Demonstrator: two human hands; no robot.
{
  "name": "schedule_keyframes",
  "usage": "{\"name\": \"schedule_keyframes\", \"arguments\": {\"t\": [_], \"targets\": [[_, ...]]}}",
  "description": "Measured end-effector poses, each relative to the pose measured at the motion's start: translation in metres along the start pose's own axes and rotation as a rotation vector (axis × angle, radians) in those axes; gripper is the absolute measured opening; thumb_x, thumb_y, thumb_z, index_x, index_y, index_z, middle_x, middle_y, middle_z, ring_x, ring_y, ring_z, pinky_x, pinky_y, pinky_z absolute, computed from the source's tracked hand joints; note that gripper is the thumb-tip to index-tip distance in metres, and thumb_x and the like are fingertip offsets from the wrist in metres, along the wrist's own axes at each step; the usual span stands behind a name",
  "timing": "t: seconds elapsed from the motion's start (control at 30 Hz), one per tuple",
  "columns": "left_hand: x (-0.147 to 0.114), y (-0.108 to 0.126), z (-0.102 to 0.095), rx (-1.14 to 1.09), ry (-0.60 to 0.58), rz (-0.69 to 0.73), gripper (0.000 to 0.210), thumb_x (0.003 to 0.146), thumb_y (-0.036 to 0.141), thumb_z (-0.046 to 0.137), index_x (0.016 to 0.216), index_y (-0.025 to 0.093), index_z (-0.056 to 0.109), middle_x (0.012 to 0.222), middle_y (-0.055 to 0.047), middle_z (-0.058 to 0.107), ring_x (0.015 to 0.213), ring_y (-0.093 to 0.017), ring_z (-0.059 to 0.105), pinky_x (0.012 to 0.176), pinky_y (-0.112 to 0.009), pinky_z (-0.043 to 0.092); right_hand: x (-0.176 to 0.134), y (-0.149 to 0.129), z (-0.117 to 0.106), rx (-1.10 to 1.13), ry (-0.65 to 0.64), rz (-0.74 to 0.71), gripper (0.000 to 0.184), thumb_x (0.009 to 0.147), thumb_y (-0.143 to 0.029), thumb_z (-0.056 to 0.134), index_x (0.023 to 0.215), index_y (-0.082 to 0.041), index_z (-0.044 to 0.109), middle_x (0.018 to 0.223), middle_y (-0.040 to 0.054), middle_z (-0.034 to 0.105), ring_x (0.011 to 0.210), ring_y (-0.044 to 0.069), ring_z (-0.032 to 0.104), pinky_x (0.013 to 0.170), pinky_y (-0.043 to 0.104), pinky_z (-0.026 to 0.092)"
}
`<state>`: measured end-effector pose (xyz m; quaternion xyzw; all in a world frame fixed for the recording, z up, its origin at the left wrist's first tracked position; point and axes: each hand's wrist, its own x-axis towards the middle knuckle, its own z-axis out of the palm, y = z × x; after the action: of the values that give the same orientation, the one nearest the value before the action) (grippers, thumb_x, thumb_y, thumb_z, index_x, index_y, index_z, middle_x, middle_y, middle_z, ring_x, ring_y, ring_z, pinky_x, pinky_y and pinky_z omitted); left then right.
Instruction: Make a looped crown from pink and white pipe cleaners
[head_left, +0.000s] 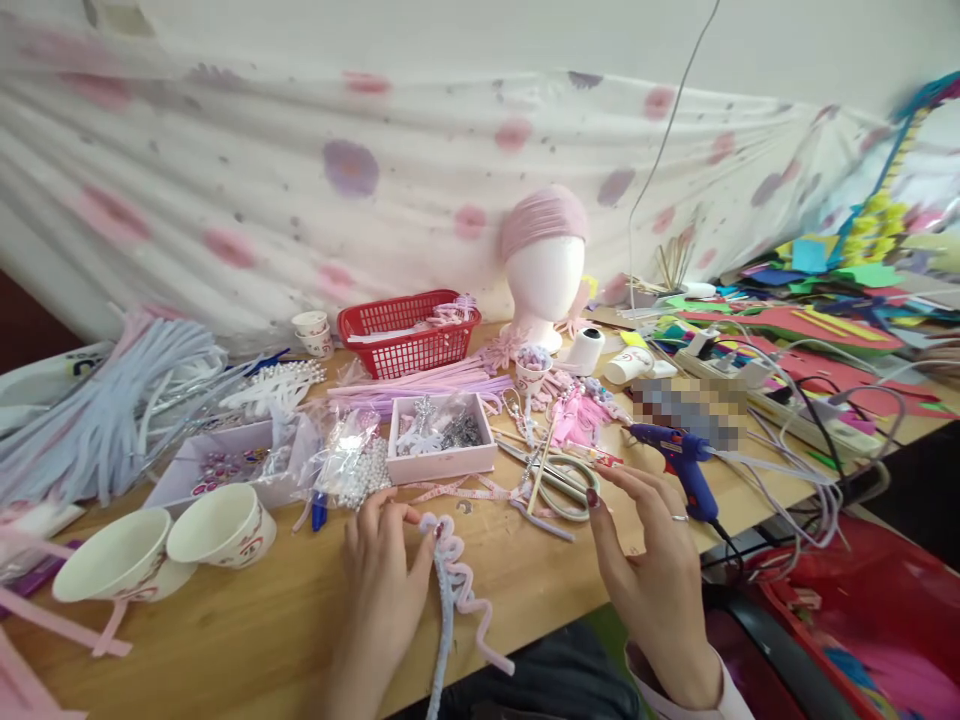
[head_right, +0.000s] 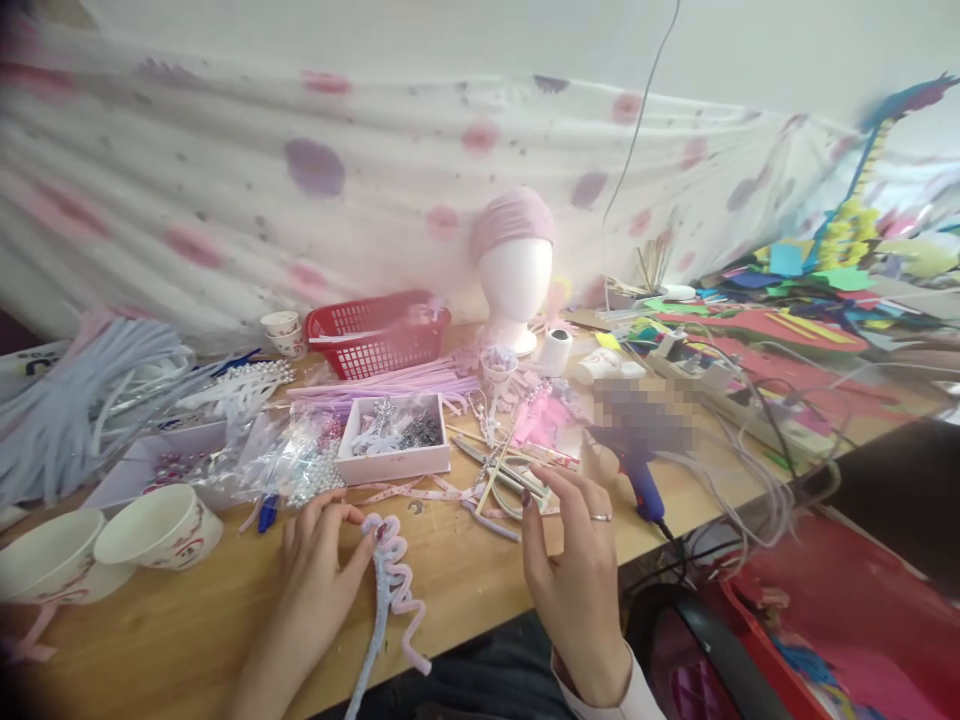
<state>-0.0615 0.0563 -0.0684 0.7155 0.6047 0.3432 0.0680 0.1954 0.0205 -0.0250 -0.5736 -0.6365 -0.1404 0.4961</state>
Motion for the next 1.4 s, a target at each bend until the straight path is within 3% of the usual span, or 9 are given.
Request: {"name": "schedule_keyframes", "arguments": {"t": [0.07,0.2,0.47,0.6,0.73,0.9,1.0,1.23,1.4], "targets": [[0.002,0.004,-0.003,-0.177,0.019,-0.11,0.013,0.087,0.036,0.057,0.085,0.024,0.06,0.107,-0.012,0.066,0.104,-0.035,0.061,0.089,-0.056,0.05,-0.003,-0.004,-0.003,0.029,0.018,0.0,0.021,0.096,-0.017,0.057,0.117,-0.018,0.06,0.108,0.0114,0.066,0.107,0.026,0.061,0.092,0.043,0.05],[0.005,0.019,-0.011,-0.514,-0.07,-0.338,0.023,0.085,0.046,0.057,0.081,0.024,0.056,0.076,-0.004,0.066,0.073,-0.027,0.065,0.069,-0.041,0.053,-0.01,-0.015,-0.006,0.112,0.015,-0.009,0.023,0.096,-0.013,0.056,0.117,-0.019,0.059,0.106,0.0092,0.065,0.1,0.022,0.063,0.084,0.037,0.052],[0.001,0.03,-0.003,-0.97,-0.027,-0.489,0.039,0.072,0.053,0.078,0.083,0.021,0.06,0.072,-0.001,0.068,0.062,-0.019,0.066,0.062,-0.031,0.056,-0.019,-0.015,-0.009,0.174,0.028,-0.021,0.021,0.093,-0.015,0.059,0.114,-0.019,0.063,0.078,0.0008,0.063,0.067,0.016,0.063,0.064,0.026,0.055],[-0.006,0.035,0.004,-1.051,-0.005,-0.488,0.04,0.074,0.054,0.078,0.089,0.02,0.064,0.07,0.0,0.067,0.056,-0.016,0.062,0.056,-0.028,0.053,-0.025,-0.015,-0.004,0.226,-0.05,-0.005,0.021,0.096,-0.017,0.059,0.116,-0.019,0.064,0.075,0.0002,0.068,0.061,0.014,0.066,0.059,0.021,0.056],[-0.008,0.04,0.004,-1.096,-0.096,-0.454,0.038,0.079,0.053,0.076,0.089,0.019,0.066,0.071,-0.001,0.069,0.058,-0.015,0.063,0.056,-0.026,0.052,-0.027,-0.031,0.006,0.427,-0.273,0.139,0.02,0.102,-0.028,0.052,0.115,-0.022,0.066,0.076,0.0007,0.071,0.066,0.015,0.071,0.06,0.02,0.058],[-0.004,0.051,-0.003,-1.141,0.027,-0.466,0.033,0.081,0.05,0.075,0.086,0.019,0.066,0.067,0.001,0.067,0.055,-0.013,0.059,0.054,-0.023,0.05,-0.025,-0.05,0.013,0.669,-0.587,0.232,0.026,0.101,-0.038,0.053,0.101,-0.021,0.072,0.083,0.0044,0.076,0.072,0.018,0.073,0.065,0.025,0.059],[0.002,0.059,-0.011,-1.152,0.016,-0.422,0.029,0.081,0.045,0.076,0.087,0.019,0.065,0.067,0.002,0.065,0.054,-0.011,0.057,0.053,-0.021,0.048,-0.025,-0.053,0.014,0.76,-0.589,0.314,0.028,0.099,-0.042,0.056,0.097,-0.018,0.072,0.08,0.0058,0.075,0.071,0.018,0.071,0.065,0.026,0.058],[0.004,0.075,-0.02,-1.213,-0.108,-0.429,0.035,0.081,0.048,0.078,0.095,0.017,0.071,0.076,0.0,0.067,0.064,-0.01,0.056,0.056,-0.019,0.044,-0.028,-0.051,0.017,1.015,-0.558,0.676,0.036,0.088,-0.053,0.071,0.095,-0.018,0.073,0.078,0.004,0.072,0.069,0.014,0.065,0.063,0.022,0.052],[0.003,0.075,-0.018,-1.273,-0.17,-0.501,0.039,0.076,0.052,0.081,0.091,0.016,0.074,0.067,0.002,0.063,0.053,-0.006,0.047,0.05,-0.017,0.039,-0.025,-0.049,0.017,1.104,-0.611,0.732,0.028,0.089,-0.049,0.071,0.095,-0.021,0.074,0.081,0.0019,0.072,0.071,0.011,0.064,0.066,0.019,0.051]]}}
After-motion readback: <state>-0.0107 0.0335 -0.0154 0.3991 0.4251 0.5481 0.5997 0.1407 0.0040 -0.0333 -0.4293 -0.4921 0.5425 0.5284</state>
